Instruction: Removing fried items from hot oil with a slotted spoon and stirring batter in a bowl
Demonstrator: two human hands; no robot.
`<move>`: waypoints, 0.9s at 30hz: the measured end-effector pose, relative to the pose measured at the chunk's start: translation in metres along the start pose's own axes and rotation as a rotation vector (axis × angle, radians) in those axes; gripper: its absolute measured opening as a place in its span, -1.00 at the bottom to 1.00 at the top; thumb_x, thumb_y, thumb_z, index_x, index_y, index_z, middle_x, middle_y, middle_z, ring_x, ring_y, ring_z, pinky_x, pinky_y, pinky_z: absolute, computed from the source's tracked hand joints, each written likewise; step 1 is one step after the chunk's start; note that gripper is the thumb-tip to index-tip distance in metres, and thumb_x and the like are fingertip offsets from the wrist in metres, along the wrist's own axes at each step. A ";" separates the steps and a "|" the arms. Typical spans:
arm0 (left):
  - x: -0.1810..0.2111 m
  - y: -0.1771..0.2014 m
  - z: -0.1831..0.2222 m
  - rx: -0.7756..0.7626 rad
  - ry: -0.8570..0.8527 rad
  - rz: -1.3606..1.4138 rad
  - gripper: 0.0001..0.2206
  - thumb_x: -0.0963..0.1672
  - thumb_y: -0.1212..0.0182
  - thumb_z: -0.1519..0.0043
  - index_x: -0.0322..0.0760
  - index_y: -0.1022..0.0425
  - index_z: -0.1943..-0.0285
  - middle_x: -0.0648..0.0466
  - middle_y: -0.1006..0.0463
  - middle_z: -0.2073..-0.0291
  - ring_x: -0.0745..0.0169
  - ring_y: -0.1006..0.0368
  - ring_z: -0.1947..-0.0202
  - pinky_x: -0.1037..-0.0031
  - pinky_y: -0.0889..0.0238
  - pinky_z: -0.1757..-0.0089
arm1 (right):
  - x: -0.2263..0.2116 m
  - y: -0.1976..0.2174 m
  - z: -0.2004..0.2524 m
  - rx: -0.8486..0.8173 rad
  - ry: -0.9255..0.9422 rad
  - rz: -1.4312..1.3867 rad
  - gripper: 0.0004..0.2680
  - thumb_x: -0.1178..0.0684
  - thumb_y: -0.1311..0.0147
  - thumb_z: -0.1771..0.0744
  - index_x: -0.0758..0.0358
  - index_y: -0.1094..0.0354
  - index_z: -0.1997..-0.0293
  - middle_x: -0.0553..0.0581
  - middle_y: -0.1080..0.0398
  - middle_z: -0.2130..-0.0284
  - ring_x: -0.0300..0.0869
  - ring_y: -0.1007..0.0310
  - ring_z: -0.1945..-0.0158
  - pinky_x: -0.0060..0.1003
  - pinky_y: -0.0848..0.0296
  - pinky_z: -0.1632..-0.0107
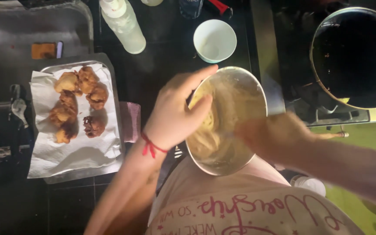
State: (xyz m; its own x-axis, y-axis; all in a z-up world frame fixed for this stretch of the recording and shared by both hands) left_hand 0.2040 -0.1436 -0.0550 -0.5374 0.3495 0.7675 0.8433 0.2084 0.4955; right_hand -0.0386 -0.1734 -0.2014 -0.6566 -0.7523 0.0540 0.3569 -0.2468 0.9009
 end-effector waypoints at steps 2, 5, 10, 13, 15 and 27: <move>-0.007 0.000 -0.004 -0.009 0.022 0.125 -0.65 -0.19 -0.22 -0.41 -0.18 -0.52 -0.39 0.01 -0.68 -0.20 0.15 -0.60 -0.21 0.38 -0.41 -0.28 | -0.029 0.107 0.010 0.650 0.245 0.398 -0.88 0.07 -0.17 -0.37 -0.15 -0.40 0.33 -0.19 -0.45 0.48 -0.30 -0.42 0.61 -0.25 -0.26 0.68; -0.010 -0.010 -0.002 0.037 -0.018 0.036 -0.57 -0.30 -0.10 -0.34 -0.18 -0.52 -0.41 0.05 -0.66 -0.26 0.04 -0.55 -0.21 0.30 -0.40 -0.28 | -0.021 0.122 -0.014 0.608 0.052 0.699 -0.97 -0.11 -0.16 -0.36 -0.29 -0.40 0.18 -0.29 -0.38 0.43 -0.24 -0.50 0.37 -0.23 -0.30 0.33; -0.017 -0.022 0.010 0.145 0.045 -0.038 -0.32 -0.39 0.09 -0.09 -0.13 -0.50 -0.41 0.04 -0.67 -0.20 0.01 -0.55 -0.13 0.27 -0.32 -0.22 | -0.001 0.088 -0.007 0.289 -0.007 0.695 -0.78 0.09 -0.21 -0.30 -0.13 -0.33 0.02 -0.13 -0.41 0.37 -0.16 -0.47 0.37 -0.23 -0.36 0.35; -0.017 -0.024 0.018 0.189 0.066 -0.047 -0.31 -0.39 0.10 -0.06 -0.17 -0.48 -0.43 0.05 -0.66 -0.25 0.08 -0.58 -0.23 0.27 -0.24 -0.27 | 0.010 0.057 0.015 -0.374 -0.083 0.513 -0.64 0.11 -0.16 -0.33 -0.19 -0.21 -0.24 -0.13 -0.51 0.29 -0.15 -0.62 0.33 -0.20 -0.50 0.38; -0.018 -0.023 0.022 0.205 0.088 -0.058 -0.31 -0.39 0.08 -0.08 -0.18 -0.47 -0.44 0.04 -0.64 -0.28 0.08 -0.55 -0.29 0.27 -0.21 -0.30 | 0.009 0.057 0.026 -0.554 -0.082 0.405 -0.61 0.10 -0.15 -0.35 -0.21 -0.12 -0.30 -0.11 -0.50 0.24 -0.14 -0.62 0.34 -0.18 -0.51 0.42; 0.020 -0.023 0.033 0.228 0.009 -0.353 -0.37 -0.38 -0.17 -0.23 -0.22 -0.36 -0.54 0.01 -0.57 -0.24 -0.06 -0.45 -0.01 0.25 -0.29 -0.15 | -0.003 0.099 0.017 0.211 -0.070 0.808 -0.24 -0.03 -0.25 -0.17 0.11 -0.07 -0.63 -0.02 -0.43 0.01 -0.17 -0.56 0.39 -0.20 -0.44 0.38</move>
State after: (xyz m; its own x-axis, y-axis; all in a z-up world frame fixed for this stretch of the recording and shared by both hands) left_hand 0.1738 -0.1111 -0.0645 -0.7931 0.2122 0.5710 0.5881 0.5113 0.6267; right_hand -0.0123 -0.1850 -0.1052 -0.2945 -0.6072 0.7379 0.6084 0.4764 0.6348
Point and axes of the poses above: each hand's wrist, its own z-axis away from the middle knuckle, its own y-axis out of the back of the hand, x = y × z, the point moved 8 cm from there along -z, towards the middle knuckle
